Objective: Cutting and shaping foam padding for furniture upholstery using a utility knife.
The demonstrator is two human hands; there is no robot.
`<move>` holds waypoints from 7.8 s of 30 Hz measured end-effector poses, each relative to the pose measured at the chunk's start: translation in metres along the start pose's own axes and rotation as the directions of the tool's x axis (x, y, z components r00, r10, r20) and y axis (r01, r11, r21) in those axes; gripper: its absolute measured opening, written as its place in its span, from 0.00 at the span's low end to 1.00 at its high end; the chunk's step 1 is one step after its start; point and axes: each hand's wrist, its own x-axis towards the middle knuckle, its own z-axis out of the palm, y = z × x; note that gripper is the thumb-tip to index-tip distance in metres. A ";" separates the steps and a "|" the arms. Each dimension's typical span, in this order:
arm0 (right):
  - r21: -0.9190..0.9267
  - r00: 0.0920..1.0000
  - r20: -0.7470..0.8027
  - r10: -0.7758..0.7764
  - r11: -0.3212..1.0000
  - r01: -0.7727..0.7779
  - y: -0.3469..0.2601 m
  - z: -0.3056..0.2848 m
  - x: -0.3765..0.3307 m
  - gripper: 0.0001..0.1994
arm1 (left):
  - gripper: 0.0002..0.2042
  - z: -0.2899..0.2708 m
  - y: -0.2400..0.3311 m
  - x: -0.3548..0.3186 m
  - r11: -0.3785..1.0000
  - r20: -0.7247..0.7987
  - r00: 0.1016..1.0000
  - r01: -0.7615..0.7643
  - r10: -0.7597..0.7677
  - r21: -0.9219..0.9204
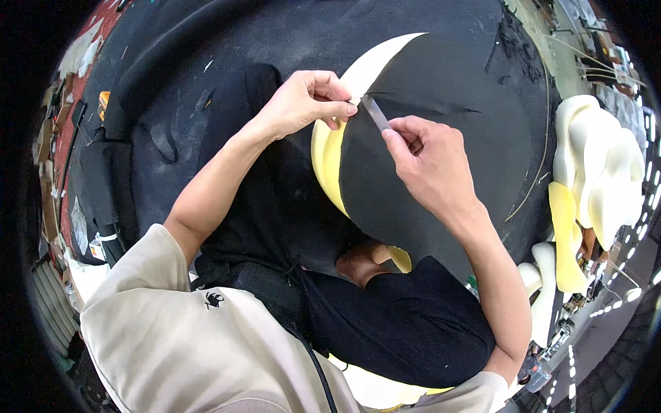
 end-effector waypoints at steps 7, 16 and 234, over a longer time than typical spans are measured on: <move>-0.038 1.000 0.023 0.016 0.999 -0.015 -0.003 -0.001 0.006 0.14 | 0.07 0.002 0.000 0.000 0.999 -0.018 0.999 -0.032 0.032 -0.008; -0.037 0.999 0.044 -0.016 0.999 0.018 -0.003 0.008 0.016 0.15 | 0.15 0.006 -0.009 0.001 0.990 -0.038 0.993 -0.111 0.108 -0.085; -0.471 0.951 -0.307 0.013 0.867 -0.164 0.100 -0.074 -0.123 0.07 | 0.54 0.147 -0.068 -0.011 0.226 0.796 0.591 -0.800 0.132 0.556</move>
